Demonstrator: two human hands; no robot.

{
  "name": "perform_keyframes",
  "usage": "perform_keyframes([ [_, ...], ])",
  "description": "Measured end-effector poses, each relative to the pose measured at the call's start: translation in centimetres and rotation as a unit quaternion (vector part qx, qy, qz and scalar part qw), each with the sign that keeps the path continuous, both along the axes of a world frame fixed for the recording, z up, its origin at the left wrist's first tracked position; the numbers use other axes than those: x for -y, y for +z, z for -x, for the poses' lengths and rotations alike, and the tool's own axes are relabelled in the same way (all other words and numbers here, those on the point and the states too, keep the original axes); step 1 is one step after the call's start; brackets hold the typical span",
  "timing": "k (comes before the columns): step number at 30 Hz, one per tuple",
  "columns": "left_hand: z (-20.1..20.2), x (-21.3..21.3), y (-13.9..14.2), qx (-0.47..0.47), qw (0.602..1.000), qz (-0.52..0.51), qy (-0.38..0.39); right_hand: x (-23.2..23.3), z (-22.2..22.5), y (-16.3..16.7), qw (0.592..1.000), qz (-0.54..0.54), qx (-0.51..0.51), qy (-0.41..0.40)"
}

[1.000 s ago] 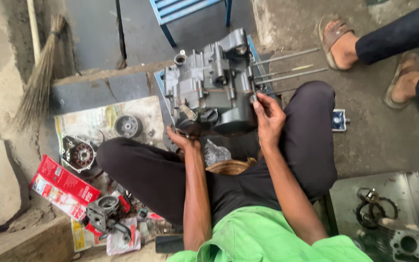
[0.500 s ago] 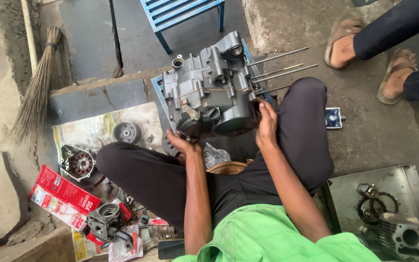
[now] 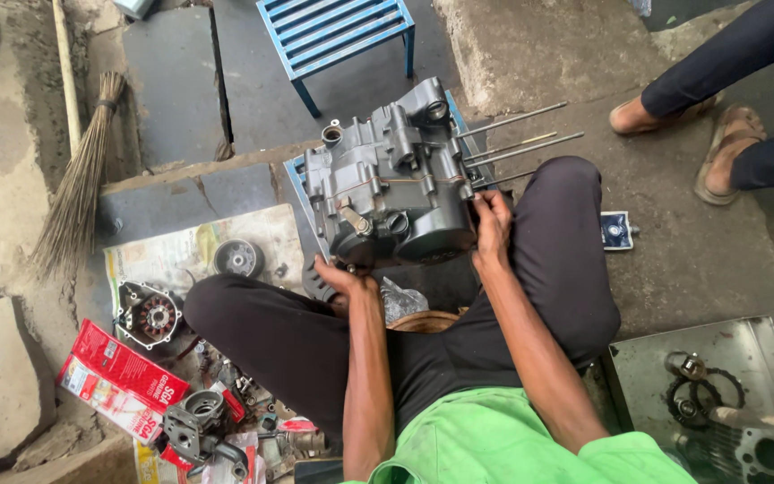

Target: The person sits on the ground and works on a motorcycle engine block. They remove the side cover, inspect the internal clutch assembly, and handle various small parts and tools laid out on the floor.

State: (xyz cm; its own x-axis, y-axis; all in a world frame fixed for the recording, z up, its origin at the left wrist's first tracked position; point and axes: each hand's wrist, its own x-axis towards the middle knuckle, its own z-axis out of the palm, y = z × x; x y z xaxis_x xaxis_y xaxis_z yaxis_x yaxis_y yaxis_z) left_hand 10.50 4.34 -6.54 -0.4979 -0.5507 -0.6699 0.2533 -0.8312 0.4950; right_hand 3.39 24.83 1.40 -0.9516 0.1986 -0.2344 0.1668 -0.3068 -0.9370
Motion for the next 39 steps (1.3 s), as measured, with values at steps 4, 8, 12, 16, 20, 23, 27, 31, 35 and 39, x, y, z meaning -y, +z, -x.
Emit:
perform_keyframes([
  [4, -0.1, -0.2, 0.1, -0.017, 1.000, 0.005, 0.008, 0.1, 0.1, 0.1, 0.999, 0.017, -0.027, 0.001],
  [8, -0.1, -0.6, 0.8, 0.007, 1.000, 0.000, -0.012, 0.2, 0.2, 0.3, 0.998, 0.064, -0.004, 0.001],
  [12, -0.1, -0.8, 0.9, -0.009, 0.998, -0.056, 0.034, -0.2, 0.3, 0.4, 0.998, 0.057, 0.014, 0.006],
  [16, -0.5, -0.4, -0.2, 0.025, 0.999, 0.028, -0.001, -0.5, 0.3, -0.1, 0.998, 0.053, -0.002, 0.015],
  [20, -0.9, -0.3, 0.0, 0.006, 0.977, 0.214, 0.022, -0.4, 0.1, -0.4, 0.997, 0.076, 0.011, 0.001],
  [23, -1.0, -1.0, 1.6, 0.062, 0.926, 0.372, 0.012, -0.4, -0.4, -0.4, 0.997, 0.082, 0.009, -0.004],
  [27, -1.2, -1.3, 3.3, 0.124, 0.834, 0.538, 0.011, -0.4, -1.1, -0.5, 0.996, 0.081, -0.027, 0.002],
  [31, -0.9, -0.7, 2.3, 0.109, 0.834, 0.541, 0.015, -0.2, -1.0, -1.3, 0.997, 0.054, -0.045, -0.009],
  [35, -0.4, 0.2, 0.8, 0.079, 0.754, 0.652, 0.023, 0.1, -0.7, -2.1, 0.997, -0.018, -0.072, -0.017],
  [39, -0.1, 0.2, 0.9, 0.123, 0.775, 0.619, 0.025, 0.3, -1.2, -2.6, 0.998, -0.013, -0.044, -0.039],
])
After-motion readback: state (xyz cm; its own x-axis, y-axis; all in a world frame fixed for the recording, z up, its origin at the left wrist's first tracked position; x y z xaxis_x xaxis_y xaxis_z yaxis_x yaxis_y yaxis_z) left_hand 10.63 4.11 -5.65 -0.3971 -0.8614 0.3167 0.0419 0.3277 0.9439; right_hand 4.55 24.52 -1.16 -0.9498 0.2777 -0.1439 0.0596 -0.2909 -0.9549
